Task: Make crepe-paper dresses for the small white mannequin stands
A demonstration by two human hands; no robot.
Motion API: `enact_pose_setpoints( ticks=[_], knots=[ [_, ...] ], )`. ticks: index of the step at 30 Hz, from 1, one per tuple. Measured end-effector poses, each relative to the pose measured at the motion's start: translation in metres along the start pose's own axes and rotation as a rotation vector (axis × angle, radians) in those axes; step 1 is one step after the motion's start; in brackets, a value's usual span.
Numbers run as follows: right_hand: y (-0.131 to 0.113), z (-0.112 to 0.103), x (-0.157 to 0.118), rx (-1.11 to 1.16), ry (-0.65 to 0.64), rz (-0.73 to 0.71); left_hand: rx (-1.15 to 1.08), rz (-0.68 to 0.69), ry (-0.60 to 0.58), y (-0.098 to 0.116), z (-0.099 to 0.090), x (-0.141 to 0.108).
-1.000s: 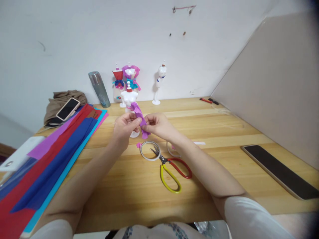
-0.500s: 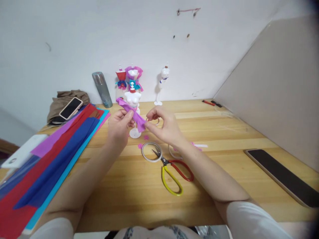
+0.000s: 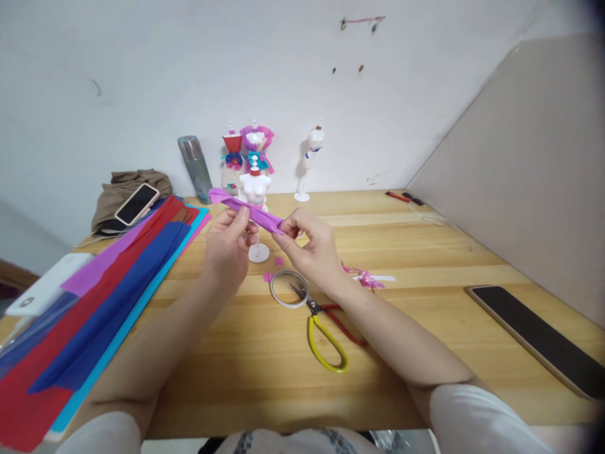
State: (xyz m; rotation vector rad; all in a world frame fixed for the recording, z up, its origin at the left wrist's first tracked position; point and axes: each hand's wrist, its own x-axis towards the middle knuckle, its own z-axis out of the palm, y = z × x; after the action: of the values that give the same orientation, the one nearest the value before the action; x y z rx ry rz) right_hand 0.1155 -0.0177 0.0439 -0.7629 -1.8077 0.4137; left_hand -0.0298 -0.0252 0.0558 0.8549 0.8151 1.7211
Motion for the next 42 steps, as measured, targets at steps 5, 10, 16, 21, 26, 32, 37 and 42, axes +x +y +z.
enact_pose_setpoints(
  ticks=[5, 10, 16, 21, 26, 32, 37, 42],
  knots=[
    [0.0, 0.0, 0.003, 0.145, 0.001, 0.081, -0.03, -0.051, 0.001, 0.004, 0.001, 0.001],
    [0.006, 0.001, 0.006, 0.215, -0.01, 0.152, -0.097, -0.122, 0.06, 0.008, 0.006, 0.0],
    [0.009, 0.002, 0.006, 0.185, 0.04, 0.141, -0.171, -0.121, 0.07, 0.008, 0.007, 0.0],
    [0.005, 0.0, 0.005, 0.178, -0.066, 0.123, -0.141, -0.135, 0.015, 0.002, 0.006, -0.003],
    [0.005, 0.002, 0.004, 0.272, -0.109, 0.208, -0.126, -0.148, -0.063, -0.006, 0.004, -0.007],
    [0.007, 0.002, 0.005, 0.438, -0.107, 0.328, -0.117, -0.121, -0.068, -0.005, 0.003, -0.003],
    [0.01, 0.003, 0.007, 0.531, -0.089, 0.415, -0.125, -0.121, -0.029, -0.002, 0.005, -0.003],
    [0.016, 0.007, 0.008, 0.536, -0.075, 0.418, -0.114, -0.139, 0.016, -0.001, 0.009, -0.003]
  ],
)
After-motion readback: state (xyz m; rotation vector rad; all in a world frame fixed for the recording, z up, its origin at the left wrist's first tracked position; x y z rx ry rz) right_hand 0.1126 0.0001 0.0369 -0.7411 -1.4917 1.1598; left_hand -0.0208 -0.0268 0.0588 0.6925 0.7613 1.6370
